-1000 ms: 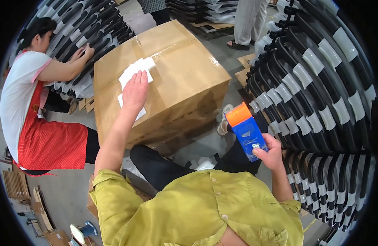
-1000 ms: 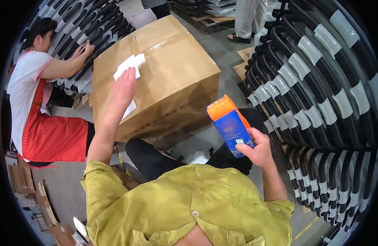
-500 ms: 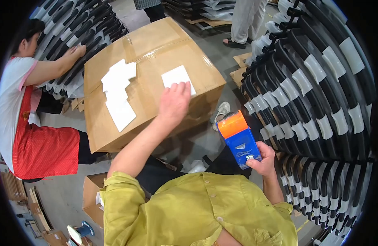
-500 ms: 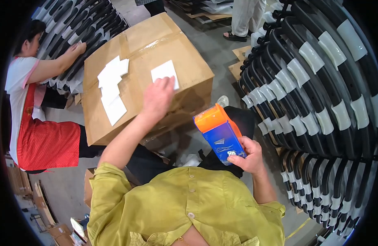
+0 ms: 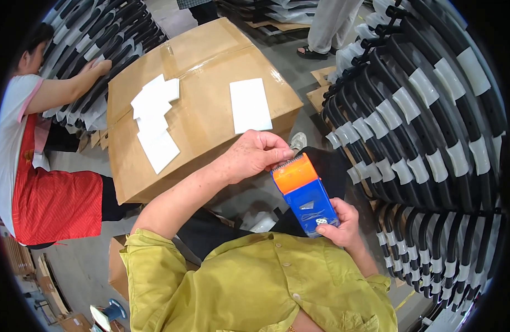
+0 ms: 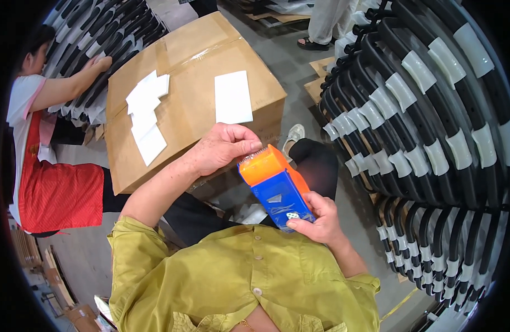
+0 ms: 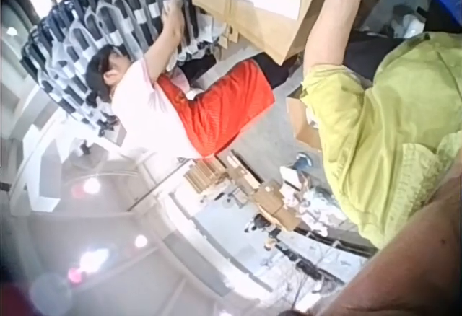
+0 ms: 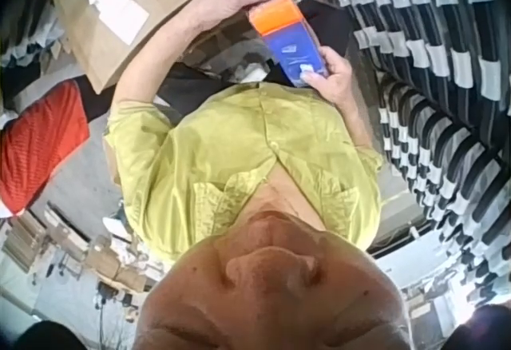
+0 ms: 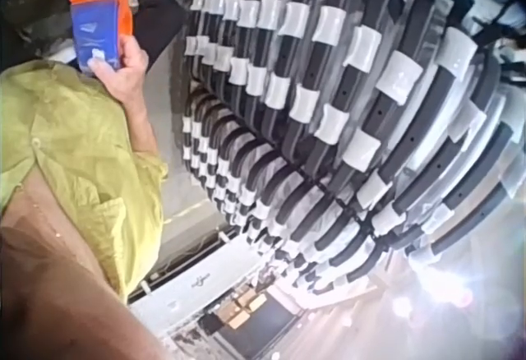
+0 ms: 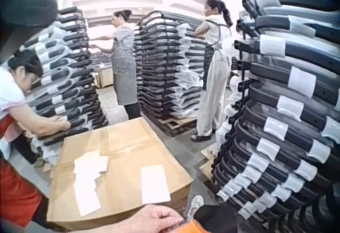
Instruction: Sticking foam pads onto the outside of a cardboard box using a tape dispenser.
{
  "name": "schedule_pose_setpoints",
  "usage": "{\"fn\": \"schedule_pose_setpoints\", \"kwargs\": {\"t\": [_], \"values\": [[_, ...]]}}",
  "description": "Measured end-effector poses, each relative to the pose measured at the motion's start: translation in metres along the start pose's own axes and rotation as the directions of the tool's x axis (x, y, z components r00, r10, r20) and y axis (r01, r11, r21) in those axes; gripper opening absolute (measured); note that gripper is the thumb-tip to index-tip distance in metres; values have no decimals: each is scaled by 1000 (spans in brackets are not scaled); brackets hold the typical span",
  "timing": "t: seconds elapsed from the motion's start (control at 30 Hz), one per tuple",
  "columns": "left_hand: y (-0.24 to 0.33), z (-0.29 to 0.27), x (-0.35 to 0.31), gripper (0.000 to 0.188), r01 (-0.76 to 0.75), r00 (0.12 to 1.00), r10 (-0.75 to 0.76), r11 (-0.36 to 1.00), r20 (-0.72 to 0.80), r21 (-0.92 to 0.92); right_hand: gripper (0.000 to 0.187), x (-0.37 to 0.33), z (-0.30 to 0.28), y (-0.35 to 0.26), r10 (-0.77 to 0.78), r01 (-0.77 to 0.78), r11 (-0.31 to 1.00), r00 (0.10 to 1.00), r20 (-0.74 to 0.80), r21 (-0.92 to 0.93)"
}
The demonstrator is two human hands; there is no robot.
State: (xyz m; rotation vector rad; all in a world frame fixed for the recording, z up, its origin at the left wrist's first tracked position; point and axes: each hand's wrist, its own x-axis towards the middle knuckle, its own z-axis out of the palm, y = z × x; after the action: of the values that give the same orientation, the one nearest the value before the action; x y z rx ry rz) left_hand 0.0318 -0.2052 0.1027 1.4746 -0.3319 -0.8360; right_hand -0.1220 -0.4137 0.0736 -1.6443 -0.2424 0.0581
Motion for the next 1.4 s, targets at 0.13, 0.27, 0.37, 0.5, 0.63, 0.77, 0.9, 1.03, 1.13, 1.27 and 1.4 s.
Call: {"fn": "schedule_pose_setpoints", "kwargs": {"t": [0.13,0.27,0.37,0.5,0.63,0.77,0.9,1.03,1.13,1.27,1.4], "values": [[1,-25,7,42,-225,922,377,710,-91,667,32,-6,21,-1,169,-144,956,983,-78,254],[-34,-78,23,56,-181,768,619,-32,162,983,31,-6,32,-4,187,-153,949,977,-102,277],[-43,-66,28,56,-31,811,581,-75,69,997,31,-10,28,-4,202,-165,950,972,-119,264],[-37,-35,22,54,136,714,692,18,-110,991,31,-9,24,-4,198,-169,955,975,-100,244],[-5,-11,-2,37,-72,976,99,988,-197,140,31,-6,16,-2,154,-133,963,985,-72,236],[1,1,-6,14,62,994,-73,990,-79,-128,32,0,9,1,140,-137,968,990,-3,209],[-4,2,-2,14,-24,978,34,998,-208,52,29,7,13,-3,191,-185,956,982,-5,228],[-4,-27,14,11,-102,928,208,940,-309,324,27,9,13,-7,253,-243,943,967,-16,227],[5,-66,28,14,-154,828,361,883,-430,443,26,3,10,-12,282,-263,911,959,-16,317],[7,-83,51,14,-74,671,638,566,-379,821,25,28,15,-20,334,-317,902,942,-9,294],[-22,-113,80,20,-98,496,823,369,-276,924,28,64,24,-20,336,-307,878,942,-17,367]]}}
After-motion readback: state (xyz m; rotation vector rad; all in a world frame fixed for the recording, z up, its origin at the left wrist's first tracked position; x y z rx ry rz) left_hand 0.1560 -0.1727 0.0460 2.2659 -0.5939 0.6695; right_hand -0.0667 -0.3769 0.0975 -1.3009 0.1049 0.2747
